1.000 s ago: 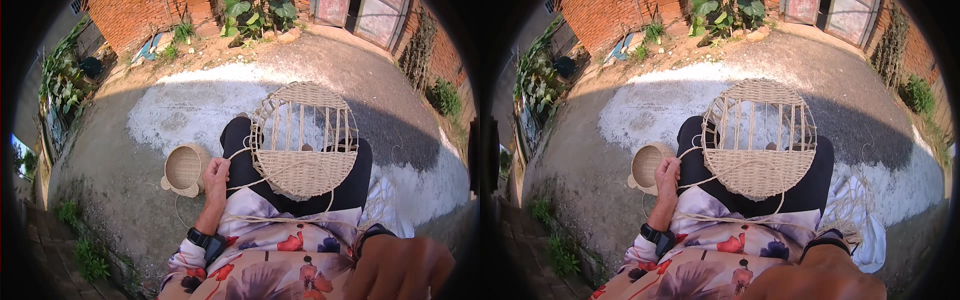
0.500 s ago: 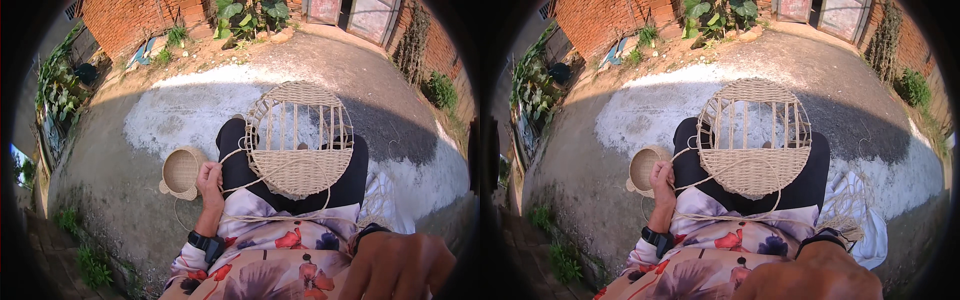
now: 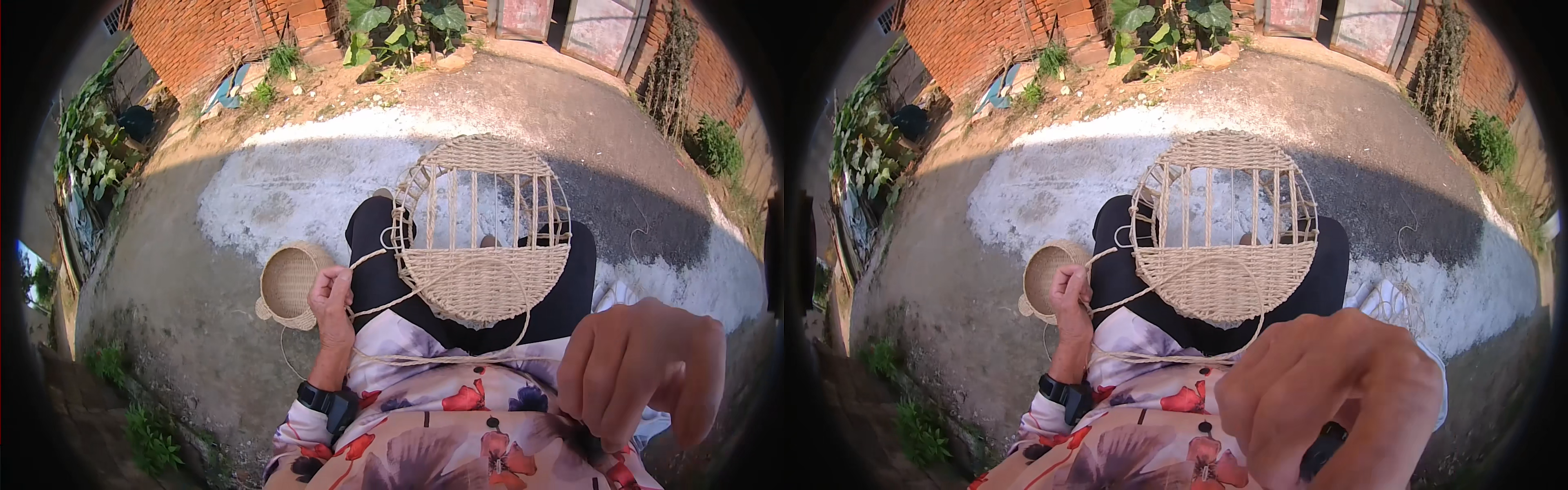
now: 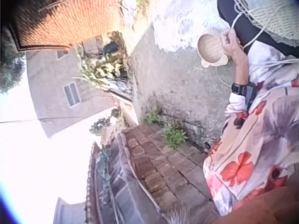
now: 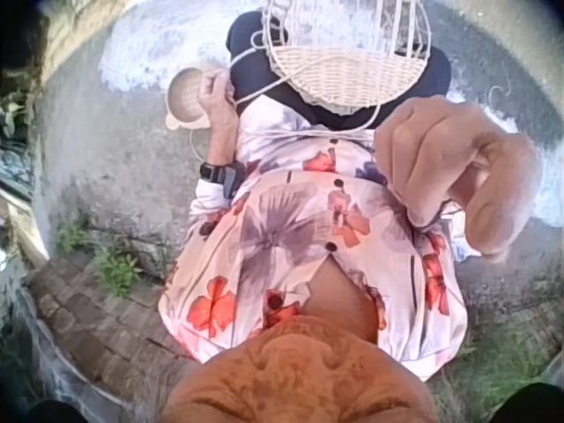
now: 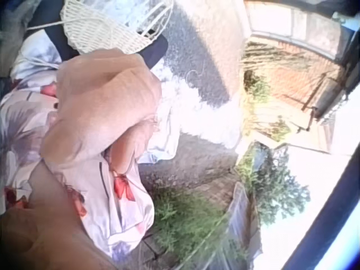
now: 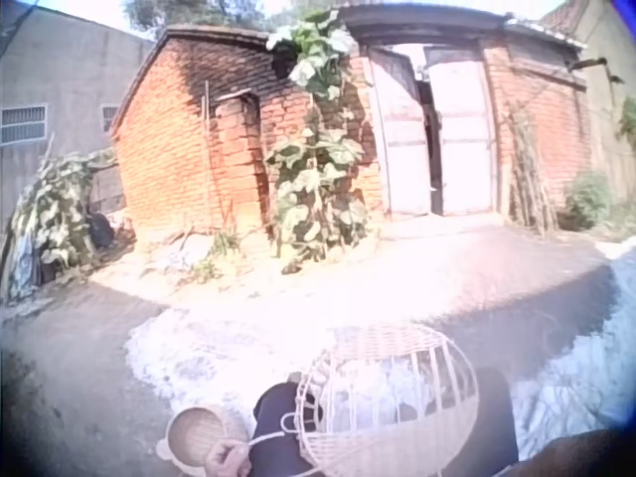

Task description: Weaving a round bamboo or wicker basket frame by hand.

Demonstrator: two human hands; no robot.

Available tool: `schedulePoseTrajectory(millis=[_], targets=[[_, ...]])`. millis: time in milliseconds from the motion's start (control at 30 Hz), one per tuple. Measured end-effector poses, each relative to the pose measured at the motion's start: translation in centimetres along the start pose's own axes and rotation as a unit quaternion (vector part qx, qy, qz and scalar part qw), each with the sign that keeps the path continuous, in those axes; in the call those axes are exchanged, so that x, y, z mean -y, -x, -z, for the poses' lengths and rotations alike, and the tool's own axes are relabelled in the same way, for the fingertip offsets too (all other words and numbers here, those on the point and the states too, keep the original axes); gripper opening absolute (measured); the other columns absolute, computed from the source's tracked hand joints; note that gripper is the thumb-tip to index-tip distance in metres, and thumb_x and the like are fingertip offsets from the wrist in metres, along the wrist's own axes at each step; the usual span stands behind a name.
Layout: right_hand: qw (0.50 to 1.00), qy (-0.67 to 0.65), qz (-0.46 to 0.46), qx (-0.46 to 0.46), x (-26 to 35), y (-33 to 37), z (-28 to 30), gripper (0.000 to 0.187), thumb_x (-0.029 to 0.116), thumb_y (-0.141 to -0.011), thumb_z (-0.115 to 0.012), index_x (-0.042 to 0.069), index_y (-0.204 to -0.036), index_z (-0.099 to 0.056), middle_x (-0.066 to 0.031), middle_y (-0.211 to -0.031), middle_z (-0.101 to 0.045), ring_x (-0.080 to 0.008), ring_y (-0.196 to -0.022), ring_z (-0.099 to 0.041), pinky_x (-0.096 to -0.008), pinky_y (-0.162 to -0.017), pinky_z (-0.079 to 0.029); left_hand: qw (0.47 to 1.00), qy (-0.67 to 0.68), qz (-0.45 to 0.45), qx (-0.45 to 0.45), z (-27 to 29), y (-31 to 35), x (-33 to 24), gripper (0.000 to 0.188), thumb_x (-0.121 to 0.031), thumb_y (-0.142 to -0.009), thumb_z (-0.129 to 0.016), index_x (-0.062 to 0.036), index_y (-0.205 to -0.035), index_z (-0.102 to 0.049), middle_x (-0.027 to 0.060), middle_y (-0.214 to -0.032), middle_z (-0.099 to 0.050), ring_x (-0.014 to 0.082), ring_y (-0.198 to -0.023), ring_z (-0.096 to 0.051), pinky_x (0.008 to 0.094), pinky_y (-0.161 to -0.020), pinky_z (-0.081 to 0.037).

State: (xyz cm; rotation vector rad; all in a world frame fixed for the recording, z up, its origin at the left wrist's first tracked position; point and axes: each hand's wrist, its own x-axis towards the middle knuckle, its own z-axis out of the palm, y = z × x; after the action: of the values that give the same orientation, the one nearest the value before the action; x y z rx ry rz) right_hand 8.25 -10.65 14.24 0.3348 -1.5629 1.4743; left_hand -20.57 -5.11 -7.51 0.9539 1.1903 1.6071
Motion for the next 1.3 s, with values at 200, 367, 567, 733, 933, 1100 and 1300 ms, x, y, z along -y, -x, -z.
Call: schedulePoseTrajectory(millis=[200,367,567,733,933,1100,1300], targets=[[0.969,0.021,-0.015,-0.247,-4.6,6.2,2.2,0.055,0.041,-0.097,-0.058,-0.008,-0.121,-0.050,-0.0119,-0.069,-0.059,-0.0152,-0.054,-0.052,-0.0293,-0.055,-0.042,0.994,-0.093,-0.049,0.014,-0.8,-0.9,-1.9,0.007,-0.010,-0.088,-0.069,-0.0049,-0.086,-0.065,-0.0074,-0.066,-0.048,0.0005,-0.061,-0.039,0.0186,-0.055,-0.030],[0.931,0.072,-0.127,-0.335,-6.6,9.6,3.3,0.056,0.040,-0.095,-0.058,-0.007,-0.124,-0.051,-0.0091,-0.071,-0.058,-0.0133,-0.059,-0.053,-0.0250,-0.056,-0.043,0.970,-0.208,-0.115,0.047,-1.8,-2.3,-3.1,0.009,-0.009,-0.085,-0.070,-0.0042,-0.081,-0.065,-0.0083,-0.062,-0.046,0.0010,-0.058,-0.037,0.0209,-0.052,-0.031],[0.890,0.116,-0.238,-0.371,-7.8,10.1,4.1,0.044,0.032,-0.095,-0.057,-0.005,-0.118,-0.058,-0.0044,-0.072,-0.058,-0.0097,-0.063,-0.054,-0.0226,-0.059,-0.042,0.959,-0.252,-0.066,0.109,-3.2,-3.1,-3.0,0.011,-0.008,-0.086,-0.070,-0.0059,-0.078,-0.063,-0.0099,-0.064,-0.048,-0.0008,-0.057,-0.039,0.0190,-0.051,-0.031],[0.814,0.362,-0.326,-0.317,-9.9,7.4,6.0,0.015,0.007,-0.092,-0.061,0.004,-0.104,-0.068,-0.0023,-0.071,-0.062,-0.0128,-0.060,-0.057,-0.0269,-0.056,-0.043,0.980,-0.143,0.041,0.135,-4.2,-3.7,-2.2,0.014,-0.009,-0.087,-0.071,-0.0068,-0.079,-0.060,-0.0066,-0.065,-0.053,0.0008,-0.052,-0.042,0.0187,-0.045,-0.032],[0.688,0.650,-0.302,-0.116,-14.0,2.9,8.2,0.015,0.013,-0.089,-0.061,0.005,-0.098,-0.069,-0.0136,-0.071,-0.066,-0.0252,-0.064,-0.064,-0.0370,-0.061,-0.050,0.980,-0.016,0.124,0.156,-5.1,-3.4,-1.6,0.021,-0.009,-0.088,-0.070,-0.0094,-0.075,-0.054,-0.0032,-0.065,-0.055,0.0022,-0.047,-0.042,0.0198,-0.039,-0.033],[0.573,0.718,-0.395,-0.005,-16.6,2.4,9.0,0.015,0.020,-0.087,-0.061,0.009,-0.094,-0.070,-0.0170,-0.075,-0.068,-0.0365,-0.074,-0.067,-0.0472,-0.068,-0.051,0.981,0.014,0.111,0.158,-5.4,-3.2,-1.7,0.021,-0.011,-0.088,-0.069,-0.0094,-0.077,-0.051,-0.0031,-0.067,-0.054,0.0024,-0.049,-0.041,0.0199,-0.039,-0.032],[0.637,0.674,-0.370,-0.059,-17.6,2.6,9.6,0.016,0.018,-0.084,-0.059,0.005,-0.083,-0.067,-0.0196,-0.072,-0.066,-0.0387,-0.071,-0.066,-0.0500,-0.067,-0.051,0.971,-0.011,0.133,0.197,-5.0,-4.2,-1.7,0.018,-0.011,-0.088,-0.067,-0.0094,-0.080,-0.051,-0.0004,-0.074,-0.060,0.0023,-0.054,-0.045,0.0197,-0.040,-0.033]])
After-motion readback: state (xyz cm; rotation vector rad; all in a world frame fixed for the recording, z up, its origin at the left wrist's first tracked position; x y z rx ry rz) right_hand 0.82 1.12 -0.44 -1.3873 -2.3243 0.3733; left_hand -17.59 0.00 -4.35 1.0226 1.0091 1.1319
